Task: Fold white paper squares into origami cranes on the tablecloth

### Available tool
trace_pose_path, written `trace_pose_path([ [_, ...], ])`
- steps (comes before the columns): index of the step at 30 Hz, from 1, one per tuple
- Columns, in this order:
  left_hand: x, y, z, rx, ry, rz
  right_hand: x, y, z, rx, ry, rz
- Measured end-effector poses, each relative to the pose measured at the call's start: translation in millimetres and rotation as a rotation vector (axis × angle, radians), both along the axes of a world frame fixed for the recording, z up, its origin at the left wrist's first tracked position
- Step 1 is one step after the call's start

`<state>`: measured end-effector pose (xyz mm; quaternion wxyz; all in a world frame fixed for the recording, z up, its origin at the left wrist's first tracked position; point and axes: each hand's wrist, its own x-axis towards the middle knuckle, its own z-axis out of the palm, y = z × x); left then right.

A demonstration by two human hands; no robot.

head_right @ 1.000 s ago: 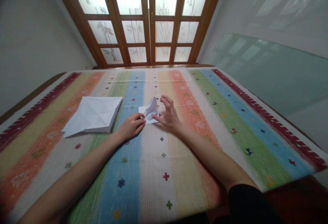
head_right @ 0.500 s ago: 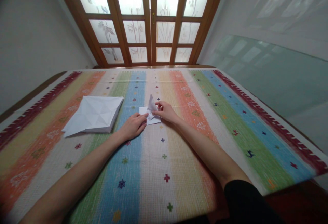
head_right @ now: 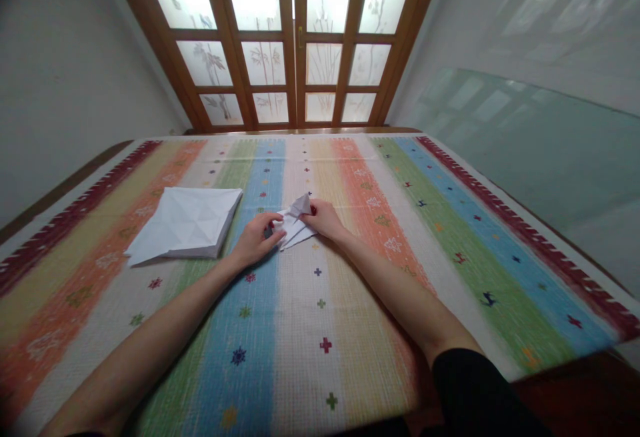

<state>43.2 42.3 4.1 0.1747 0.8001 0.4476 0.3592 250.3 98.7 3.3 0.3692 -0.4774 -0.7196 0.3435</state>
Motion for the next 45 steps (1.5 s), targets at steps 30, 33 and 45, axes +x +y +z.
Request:
trace_pose_path([
  [30,27.2,10.3,8.4,-0.311,-0.408,0.156,-9.0,-23.3,14.5,-0.131,0.422,0.095],
  [33,29.6,9.7,9.7,-0.357,-0.499,0.12,-12.9,-25.3,14.2,-0.193,0.508,0.09],
  [45,33.4,8.8,17.3,-0.427,-0.803,0.086,-17.8,-37.2,10.6,-0.382,0.576,0.208],
])
